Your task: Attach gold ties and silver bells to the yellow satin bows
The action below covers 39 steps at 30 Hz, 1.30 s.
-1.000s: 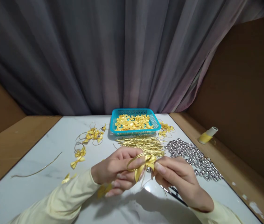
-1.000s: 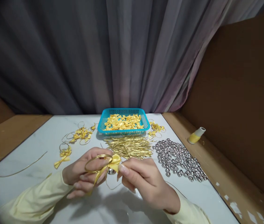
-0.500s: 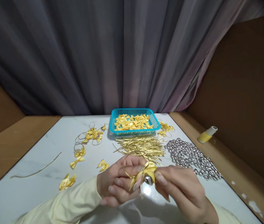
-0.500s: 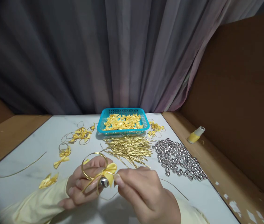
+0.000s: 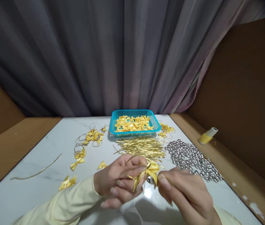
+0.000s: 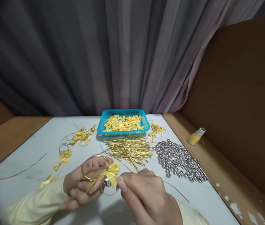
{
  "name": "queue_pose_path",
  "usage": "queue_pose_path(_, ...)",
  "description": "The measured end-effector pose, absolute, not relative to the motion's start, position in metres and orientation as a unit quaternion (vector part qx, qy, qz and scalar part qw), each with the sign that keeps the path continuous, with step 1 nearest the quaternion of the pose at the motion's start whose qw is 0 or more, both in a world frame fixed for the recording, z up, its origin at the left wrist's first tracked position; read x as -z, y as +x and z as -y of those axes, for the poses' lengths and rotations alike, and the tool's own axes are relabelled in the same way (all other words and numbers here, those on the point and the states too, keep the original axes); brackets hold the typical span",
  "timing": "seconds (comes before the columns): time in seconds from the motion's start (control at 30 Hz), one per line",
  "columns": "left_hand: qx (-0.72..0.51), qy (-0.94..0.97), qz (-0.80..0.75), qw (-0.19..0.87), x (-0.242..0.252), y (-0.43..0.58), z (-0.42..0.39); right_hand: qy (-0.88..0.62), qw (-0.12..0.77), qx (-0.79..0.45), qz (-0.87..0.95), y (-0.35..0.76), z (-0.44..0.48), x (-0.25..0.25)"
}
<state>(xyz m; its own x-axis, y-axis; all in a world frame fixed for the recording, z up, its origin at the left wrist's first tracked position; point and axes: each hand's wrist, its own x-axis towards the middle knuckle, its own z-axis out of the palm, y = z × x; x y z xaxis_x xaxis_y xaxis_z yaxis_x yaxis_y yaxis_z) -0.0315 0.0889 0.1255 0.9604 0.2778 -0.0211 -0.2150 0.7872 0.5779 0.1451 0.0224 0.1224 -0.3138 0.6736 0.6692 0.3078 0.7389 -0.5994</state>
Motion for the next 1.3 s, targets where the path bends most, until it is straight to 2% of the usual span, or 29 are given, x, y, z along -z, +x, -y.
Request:
queue_pose_path(0.47, -0.161, 0.382, -0.036, 0.909, -0.1199, -0.0338, -0.094, -0.316, 0.501, -0.185, 0.784, 0.1458, -0.0242, -0.1244)
queue_pose_path(1.13, -0.159, 0.403, -0.108, 0.895, -0.1222, -0.037, -0.0931, -0.333, 0.474, -0.194, 0.792, 0.1473, -0.0235, -0.125)
queue_pose_path(1.3, -0.143, 0.349, -0.078, 0.923, -0.1202, -0.0334, -0.0946, -0.306, 0.476, -0.219, 0.795, 0.1485, -0.0252, -0.1234)
